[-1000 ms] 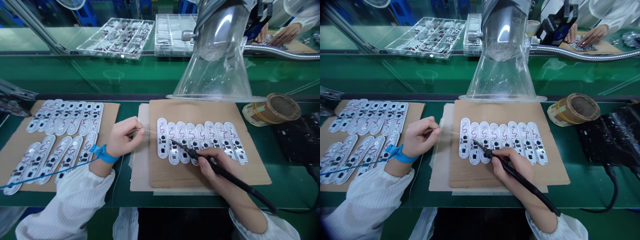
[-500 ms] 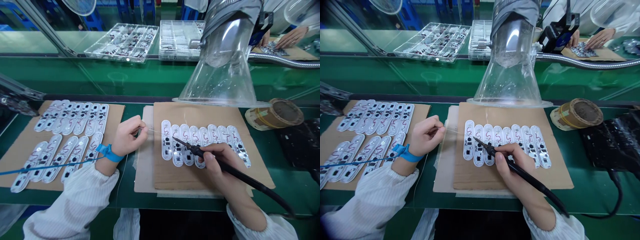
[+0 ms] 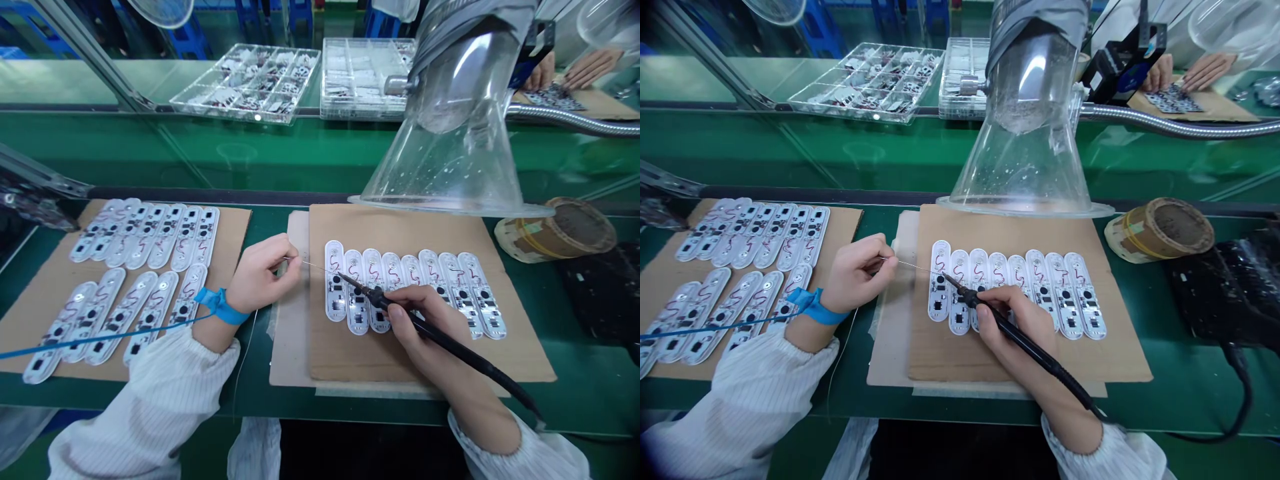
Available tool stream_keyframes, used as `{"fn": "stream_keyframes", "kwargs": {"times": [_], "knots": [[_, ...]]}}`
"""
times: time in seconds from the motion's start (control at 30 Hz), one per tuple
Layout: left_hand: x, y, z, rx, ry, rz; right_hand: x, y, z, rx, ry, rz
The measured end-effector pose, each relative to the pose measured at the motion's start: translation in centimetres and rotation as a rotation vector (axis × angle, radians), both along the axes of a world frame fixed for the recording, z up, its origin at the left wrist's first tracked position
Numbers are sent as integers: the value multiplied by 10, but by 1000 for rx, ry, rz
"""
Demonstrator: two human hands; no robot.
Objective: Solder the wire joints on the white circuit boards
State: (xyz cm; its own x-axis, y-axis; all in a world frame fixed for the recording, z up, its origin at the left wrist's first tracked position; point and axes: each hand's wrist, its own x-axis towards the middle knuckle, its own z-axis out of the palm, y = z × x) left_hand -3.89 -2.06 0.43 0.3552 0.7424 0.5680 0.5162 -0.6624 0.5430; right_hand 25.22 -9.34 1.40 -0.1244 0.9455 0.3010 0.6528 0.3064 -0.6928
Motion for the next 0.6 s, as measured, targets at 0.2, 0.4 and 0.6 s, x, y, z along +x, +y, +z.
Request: {"fn": "stream_keyframes", "kwargs": {"times": [0.2, 0.4, 0.6], "knots": [[0, 0, -2, 10, 0, -13, 0, 3, -2, 53, -34, 27], [-2, -1, 0, 18, -18, 16, 4, 1, -7, 4, 23, 5], [-4, 0, -1, 8, -26, 30, 6, -5, -10, -57, 131, -59]]}}
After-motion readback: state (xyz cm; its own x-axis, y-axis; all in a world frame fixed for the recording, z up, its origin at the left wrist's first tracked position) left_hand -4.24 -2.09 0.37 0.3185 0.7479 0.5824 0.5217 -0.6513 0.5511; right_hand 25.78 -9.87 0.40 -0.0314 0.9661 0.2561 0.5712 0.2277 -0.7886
